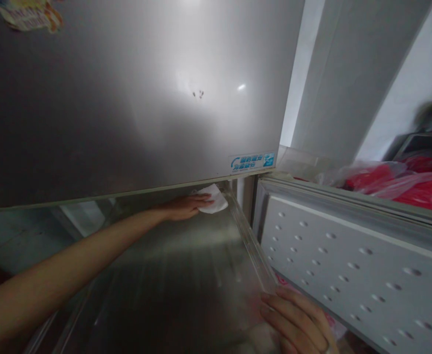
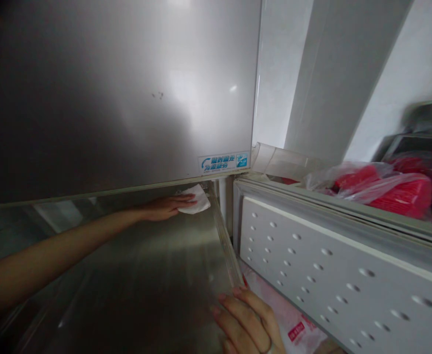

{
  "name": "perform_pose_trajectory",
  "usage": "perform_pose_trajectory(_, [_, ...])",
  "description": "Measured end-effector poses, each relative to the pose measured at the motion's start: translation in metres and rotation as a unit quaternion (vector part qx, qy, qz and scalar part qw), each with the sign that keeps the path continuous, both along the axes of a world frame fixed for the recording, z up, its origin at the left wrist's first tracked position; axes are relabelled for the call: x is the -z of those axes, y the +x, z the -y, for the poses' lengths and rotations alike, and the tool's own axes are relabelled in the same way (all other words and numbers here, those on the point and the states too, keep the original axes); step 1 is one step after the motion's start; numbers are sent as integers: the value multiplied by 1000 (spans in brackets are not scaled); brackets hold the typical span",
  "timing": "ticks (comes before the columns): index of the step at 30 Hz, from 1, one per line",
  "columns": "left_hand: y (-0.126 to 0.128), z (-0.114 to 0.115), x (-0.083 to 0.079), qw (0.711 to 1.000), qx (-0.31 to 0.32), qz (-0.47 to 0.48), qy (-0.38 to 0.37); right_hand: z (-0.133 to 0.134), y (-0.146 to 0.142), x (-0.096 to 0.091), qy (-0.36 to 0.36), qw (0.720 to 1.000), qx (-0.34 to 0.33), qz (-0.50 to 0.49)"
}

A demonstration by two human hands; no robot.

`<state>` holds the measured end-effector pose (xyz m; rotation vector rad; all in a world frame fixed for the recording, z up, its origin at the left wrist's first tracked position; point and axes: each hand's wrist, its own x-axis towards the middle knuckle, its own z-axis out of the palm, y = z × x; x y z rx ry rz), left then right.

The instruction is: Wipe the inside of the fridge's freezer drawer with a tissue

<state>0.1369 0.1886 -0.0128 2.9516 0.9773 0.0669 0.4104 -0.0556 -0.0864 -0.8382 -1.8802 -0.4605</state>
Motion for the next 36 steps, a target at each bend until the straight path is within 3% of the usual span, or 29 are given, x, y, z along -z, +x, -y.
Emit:
perform_pose_trajectory(3, [1,13,1,1000,11,-15,-13,1,3,2,-2,1000,1,1])
perform_pose_trajectory(6, [1,41,3,997,70,-22,-18,-1,10,16,-7,1000,-3,-12])
perform_pose_trajectory(12, [10,119,6,979,187,-53,-65,-1,17,73,-53,985,-42,-159])
perform_pose_trajectory(14, [12,138,7,967,235,-73,-73,0,16,94,-118,960,-31,-251])
perform_pose_trajectory(17, [13,148,8,953,281,-96,-55,0,15,118,-230,897,-8,-378])
perform_pose_trajectory(21, [7,130,10,954,280,-103,-25,0,12,127,-292,836,-33,-464])
perform_pose_trajectory(25, [-4,84,13,976,202,-76,-11,3,0,112,-370,769,-79,-516])
perform_pose_trajectory(27, [-10,55,14,987,151,-48,-12,5,-9,102,-382,754,-86,-527])
perform_pose_trajectory(29, [-13,27,16,995,96,-22,-10,8,-18,92,-370,767,-77,-519])
perform_pose_trajectory(32, [-11,-7,19,1000,24,12,-1,13,-24,82,-330,820,-55,-464])
perform_pose_trajectory(36, [-4,-20,22,998,-28,50,-1,15,-25,82,-278,858,-42,-430])
